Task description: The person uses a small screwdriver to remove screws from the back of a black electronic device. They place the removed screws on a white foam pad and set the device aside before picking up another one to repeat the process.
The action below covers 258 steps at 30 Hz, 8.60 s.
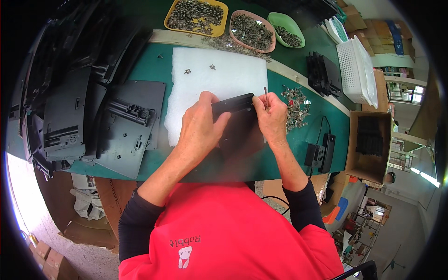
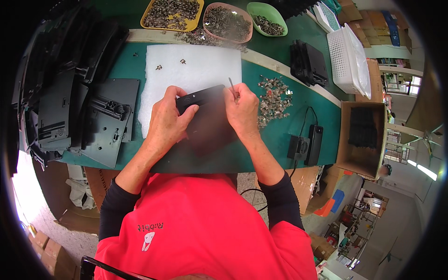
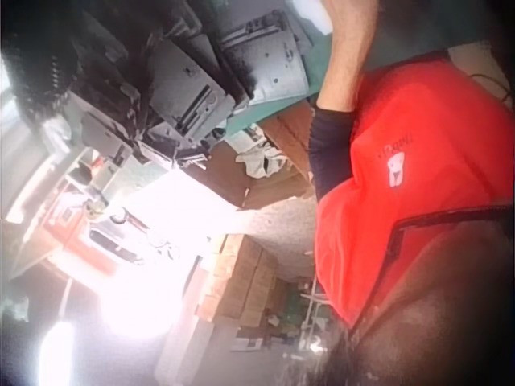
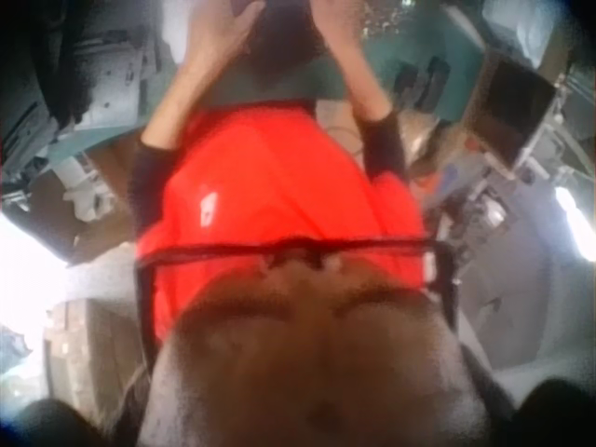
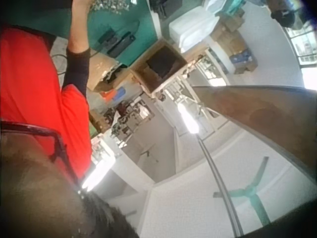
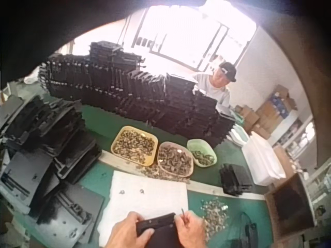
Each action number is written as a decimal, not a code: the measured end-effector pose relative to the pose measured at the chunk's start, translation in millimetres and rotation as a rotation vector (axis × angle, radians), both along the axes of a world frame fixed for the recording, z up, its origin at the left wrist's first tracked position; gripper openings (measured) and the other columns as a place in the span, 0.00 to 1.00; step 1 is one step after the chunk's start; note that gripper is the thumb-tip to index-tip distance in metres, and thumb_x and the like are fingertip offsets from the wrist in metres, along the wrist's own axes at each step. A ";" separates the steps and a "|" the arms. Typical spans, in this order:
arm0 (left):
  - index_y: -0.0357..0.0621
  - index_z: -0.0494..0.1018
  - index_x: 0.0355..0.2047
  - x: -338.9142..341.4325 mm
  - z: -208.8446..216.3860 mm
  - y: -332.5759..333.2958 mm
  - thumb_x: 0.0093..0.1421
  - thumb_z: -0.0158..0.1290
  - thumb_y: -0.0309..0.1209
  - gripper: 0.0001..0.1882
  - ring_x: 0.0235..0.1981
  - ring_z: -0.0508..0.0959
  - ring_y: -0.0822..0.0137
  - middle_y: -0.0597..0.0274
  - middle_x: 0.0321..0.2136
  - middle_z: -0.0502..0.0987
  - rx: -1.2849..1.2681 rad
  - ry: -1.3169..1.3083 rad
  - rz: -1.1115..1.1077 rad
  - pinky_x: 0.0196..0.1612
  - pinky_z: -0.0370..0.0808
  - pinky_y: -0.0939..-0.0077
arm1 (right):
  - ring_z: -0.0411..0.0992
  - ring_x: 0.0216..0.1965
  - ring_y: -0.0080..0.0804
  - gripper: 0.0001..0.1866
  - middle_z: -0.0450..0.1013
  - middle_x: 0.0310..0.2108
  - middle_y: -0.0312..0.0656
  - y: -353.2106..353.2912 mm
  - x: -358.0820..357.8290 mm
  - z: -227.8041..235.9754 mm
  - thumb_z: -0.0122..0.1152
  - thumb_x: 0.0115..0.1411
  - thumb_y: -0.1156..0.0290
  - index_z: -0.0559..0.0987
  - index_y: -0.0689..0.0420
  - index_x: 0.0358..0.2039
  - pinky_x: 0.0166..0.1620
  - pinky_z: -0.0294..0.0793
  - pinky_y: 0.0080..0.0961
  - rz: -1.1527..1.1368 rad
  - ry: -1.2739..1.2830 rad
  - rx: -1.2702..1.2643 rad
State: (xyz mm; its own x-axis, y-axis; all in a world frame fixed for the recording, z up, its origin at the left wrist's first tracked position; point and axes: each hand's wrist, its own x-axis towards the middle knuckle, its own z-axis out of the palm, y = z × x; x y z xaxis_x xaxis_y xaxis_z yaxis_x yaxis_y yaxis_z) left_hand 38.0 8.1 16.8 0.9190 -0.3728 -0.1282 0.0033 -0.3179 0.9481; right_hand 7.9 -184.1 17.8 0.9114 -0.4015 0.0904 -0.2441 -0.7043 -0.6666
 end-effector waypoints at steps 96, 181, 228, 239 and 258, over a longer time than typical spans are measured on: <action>0.38 0.73 0.40 -11.5 25.3 21.2 0.53 0.63 0.34 0.18 0.34 0.77 0.56 0.51 0.39 0.75 0.694 -0.484 -0.017 0.37 0.74 0.64 | 0.74 0.28 0.52 0.17 0.74 0.28 0.54 -6.8 -24.1 36.4 0.47 0.63 0.76 0.73 0.63 0.52 0.35 0.74 0.39 0.499 0.119 -0.168; 0.37 0.74 0.34 -9.2 -7.2 -8.0 0.59 0.53 0.32 0.10 0.26 0.79 0.48 0.49 0.25 0.79 0.485 -0.402 0.117 0.30 0.74 0.55 | 0.77 0.23 0.48 0.28 0.74 0.23 0.49 68.6 -38.1 26.7 0.53 0.55 0.77 0.69 0.58 0.59 0.28 0.78 0.40 0.418 0.275 -0.566; 0.38 0.68 0.33 -1.1 -4.9 -9.5 0.61 0.48 0.34 0.10 0.21 0.79 0.45 0.47 0.18 0.77 0.574 -0.360 0.013 0.28 0.74 0.51 | 0.78 0.22 0.41 0.30 0.75 0.23 0.47 66.3 -31.6 32.3 0.55 0.56 0.75 0.65 0.65 0.61 0.26 0.78 0.35 0.475 0.377 -0.772; 0.38 0.68 0.32 -0.7 -11.1 -8.8 0.62 0.49 0.33 0.10 0.19 0.78 0.46 0.49 0.16 0.76 0.544 -0.393 0.012 0.26 0.72 0.52 | 0.78 0.22 0.41 0.29 0.76 0.19 0.49 63.7 -15.6 48.9 0.54 0.54 0.76 0.66 0.72 0.58 0.25 0.78 0.34 0.674 0.426 -0.842; 0.36 0.66 0.31 0.2 -13.9 -5.0 0.62 0.47 0.33 0.11 0.22 0.79 0.46 0.46 0.21 0.78 0.496 -0.398 -0.062 0.27 0.74 0.53 | 0.78 0.23 0.46 0.28 0.76 0.20 0.52 64.1 -16.9 50.4 0.55 0.52 0.78 0.67 0.71 0.56 0.26 0.78 0.37 0.575 0.467 -0.721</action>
State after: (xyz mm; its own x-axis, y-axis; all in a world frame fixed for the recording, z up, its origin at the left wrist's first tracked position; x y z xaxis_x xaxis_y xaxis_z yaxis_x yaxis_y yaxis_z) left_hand 38.2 3.1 2.9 0.9103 -0.4111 0.0474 -0.3514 -0.7073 0.6134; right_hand -9.1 -120.1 68.2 0.9545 0.1150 -0.2752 0.1293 -0.9910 0.0345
